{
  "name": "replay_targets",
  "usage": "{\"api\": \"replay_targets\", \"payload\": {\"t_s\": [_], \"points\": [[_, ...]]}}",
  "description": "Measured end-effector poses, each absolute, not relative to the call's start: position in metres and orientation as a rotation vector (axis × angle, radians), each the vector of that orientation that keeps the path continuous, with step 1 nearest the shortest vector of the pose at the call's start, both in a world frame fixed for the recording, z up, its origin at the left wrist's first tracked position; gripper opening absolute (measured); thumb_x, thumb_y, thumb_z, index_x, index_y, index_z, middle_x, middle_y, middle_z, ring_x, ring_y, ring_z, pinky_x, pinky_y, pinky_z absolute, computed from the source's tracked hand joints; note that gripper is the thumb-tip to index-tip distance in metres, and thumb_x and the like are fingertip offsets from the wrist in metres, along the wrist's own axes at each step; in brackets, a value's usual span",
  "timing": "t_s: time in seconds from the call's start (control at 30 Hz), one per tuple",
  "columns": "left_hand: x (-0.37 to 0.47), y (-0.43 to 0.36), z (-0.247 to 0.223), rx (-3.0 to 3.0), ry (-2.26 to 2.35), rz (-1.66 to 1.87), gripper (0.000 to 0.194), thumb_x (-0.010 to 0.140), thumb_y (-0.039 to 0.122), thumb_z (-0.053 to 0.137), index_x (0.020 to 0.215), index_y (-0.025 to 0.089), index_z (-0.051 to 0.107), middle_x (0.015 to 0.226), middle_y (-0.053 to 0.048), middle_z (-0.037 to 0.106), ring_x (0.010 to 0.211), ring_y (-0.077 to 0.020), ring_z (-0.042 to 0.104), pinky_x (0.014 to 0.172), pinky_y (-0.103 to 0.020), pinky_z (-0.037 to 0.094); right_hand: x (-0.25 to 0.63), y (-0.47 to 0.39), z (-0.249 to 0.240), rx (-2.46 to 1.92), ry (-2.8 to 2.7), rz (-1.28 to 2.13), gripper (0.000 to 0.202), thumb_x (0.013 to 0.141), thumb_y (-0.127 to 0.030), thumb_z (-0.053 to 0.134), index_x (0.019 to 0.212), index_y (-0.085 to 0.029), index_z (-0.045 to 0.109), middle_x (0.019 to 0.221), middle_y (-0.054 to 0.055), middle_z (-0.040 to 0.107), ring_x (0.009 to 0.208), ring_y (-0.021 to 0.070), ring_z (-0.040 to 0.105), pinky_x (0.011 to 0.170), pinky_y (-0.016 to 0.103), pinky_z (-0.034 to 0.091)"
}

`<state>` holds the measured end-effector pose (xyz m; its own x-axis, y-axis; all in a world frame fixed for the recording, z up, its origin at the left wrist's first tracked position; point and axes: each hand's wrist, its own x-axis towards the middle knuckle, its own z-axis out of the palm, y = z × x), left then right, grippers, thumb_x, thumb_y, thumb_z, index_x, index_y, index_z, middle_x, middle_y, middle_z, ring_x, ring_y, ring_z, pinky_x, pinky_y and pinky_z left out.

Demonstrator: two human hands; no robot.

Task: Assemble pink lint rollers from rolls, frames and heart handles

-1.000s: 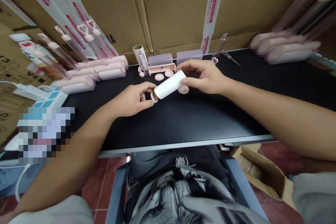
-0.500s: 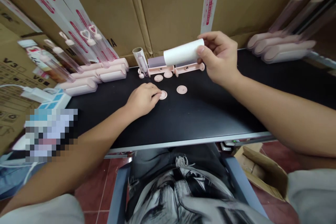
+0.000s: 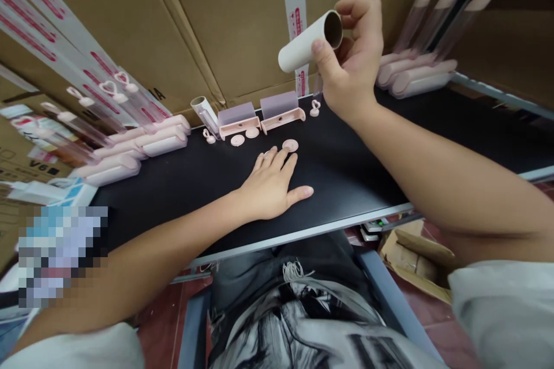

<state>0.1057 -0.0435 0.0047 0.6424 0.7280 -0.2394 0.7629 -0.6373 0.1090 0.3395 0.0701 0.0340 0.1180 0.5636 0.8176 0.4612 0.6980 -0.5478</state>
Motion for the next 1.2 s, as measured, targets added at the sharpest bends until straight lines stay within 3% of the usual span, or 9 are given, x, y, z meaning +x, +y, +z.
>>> {"api": "replay_targets", "payload": {"t_s": [0.17, 0.3, 0.43, 0.6, 0.73, 0.83, 0.93, 1.07, 1.2], "points": [[0.139, -0.023, -0.002, 2.711, 1.233, -0.123, 0.094, 0.108, 0.074, 0.040, 0.176, 0.009, 0.029, 0.186, -0.025, 0.017, 0.173, -0.0519, 0.012, 0.138, -0.072, 0.017, 0.343, 0.053, 0.047, -1.046, -1.450, 0.001, 0.053, 0.099, -0.081, 0.052, 0.137, -0.044, 0.054, 0.140, 0.006, 0.064, 0.142, 0.0336, 0.055, 0.103, 0.049, 0.062], [0.158, -0.006, -0.005, 2.753, 1.180, -0.135, 0.096, 0.106, 0.076, 0.040, 0.174, 0.008, 0.034, 0.186, -0.025, 0.021, 0.173, -0.0514, 0.013, 0.138, -0.070, 0.015, 0.344, 0.055, 0.050, -0.841, -1.421, -0.030, 0.034, 0.099, -0.068, 0.066, 0.115, -0.040, 0.055, 0.118, 0.003, 0.071, 0.115, 0.0273, 0.070, 0.094, 0.044, 0.065], [0.167, 0.016, -0.005, 2.774, 1.192, -0.105, 0.094, 0.107, 0.075, 0.039, 0.173, 0.009, 0.036, 0.184, -0.025, 0.026, 0.173, -0.0497, 0.017, 0.138, -0.067, 0.017, 0.346, 0.063, 0.049, -0.722, -1.403, -0.028, 0.036, 0.099, -0.055, 0.075, 0.112, -0.033, 0.051, 0.103, 0.000, 0.071, 0.100, 0.0202, 0.071, 0.083, 0.036, 0.062], [0.163, 0.035, -0.013, 2.855, 1.153, 0.066, 0.088, 0.109, 0.073, 0.038, 0.167, 0.008, 0.048, 0.177, -0.025, 0.041, 0.168, -0.0455, 0.032, 0.138, -0.062, 0.020, 0.357, 0.072, 0.044, -0.824, -1.411, -0.060, 0.039, 0.097, -0.066, 0.071, 0.115, -0.036, 0.054, 0.112, 0.000, 0.073, 0.106, 0.0239, 0.072, 0.090, 0.041, 0.062], [0.158, 0.035, -0.019, 2.886, 1.137, 0.194, 0.081, 0.110, 0.070, 0.038, 0.159, 0.007, 0.056, 0.169, -0.025, 0.052, 0.161, -0.0410, 0.044, 0.136, -0.057, 0.027, 0.363, 0.080, 0.045, -1.047, -1.444, -0.034, 0.033, 0.092, -0.059, 0.077, 0.110, -0.039, 0.057, 0.118, -0.001, 0.075, 0.097, 0.0269, 0.069, 0.092, 0.049, 0.060], [0.158, 0.032, -0.020, 2.892, 1.142, 0.225, 0.077, 0.111, 0.068, 0.039, 0.156, 0.009, 0.060, 0.168, -0.024, 0.054, 0.161, -0.0400, 0.044, 0.136, -0.056, 0.028, 0.362, 0.094, 0.055, -1.142, -1.481, -0.023, 0.035, 0.089, -0.047, 0.083, 0.112, -0.040, 0.057, 0.113, -0.002, 0.077, 0.095, 0.0255, 0.065, 0.097, 0.049, 0.057], [0.158, 0.030, -0.020, 2.887, 1.135, 0.246, 0.076, 0.111, 0.066, 0.039, 0.155, 0.008, 0.061, 0.167, -0.023, 0.054, 0.161, -0.0389, 0.044, 0.137, -0.055, 0.026, 0.361, 0.122, 0.067, -1.250, -1.506, -0.170, 0.041, 0.085, -0.038, 0.089, 0.113, -0.037, 0.060, 0.113, 0.001, 0.079, 0.107, 0.0297, 0.060, 0.106, 0.056, 0.048], [0.158, 0.029, -0.020, 2.870, 1.146, 0.242, 0.072, 0.111, 0.064, 0.040, 0.151, 0.010, 0.065, 0.167, -0.022, 0.054, 0.161, -0.0374, 0.043, 0.136, -0.056, 0.027, 0.368, 0.175, 0.064, -1.364, -1.483, -0.154, 0.041, 0.080, -0.043, 0.097, 0.099, -0.037, 0.061, 0.101, 0.002, 0.076, 0.110, 0.0293, 0.051, 0.111, 0.058, 0.040], [0.158, 0.028, -0.020, 2.852, 1.144, 0.246, 0.068, 0.111, 0.060, 0.043, 0.149, 0.010, 0.067, 0.167, -0.023, 0.054, 0.160, -0.0389, 0.045, 0.133, -0.058, 0.031, 0.378, 0.208, 0.048, -1.344, -1.554, -0.069, 0.043, 0.072, -0.042, 0.097, 0.092, -0.033, 0.061, 0.092, 0.003, 0.076, 0.114, 0.0309, 0.055, 0.111, 0.059, 0.041]]}}
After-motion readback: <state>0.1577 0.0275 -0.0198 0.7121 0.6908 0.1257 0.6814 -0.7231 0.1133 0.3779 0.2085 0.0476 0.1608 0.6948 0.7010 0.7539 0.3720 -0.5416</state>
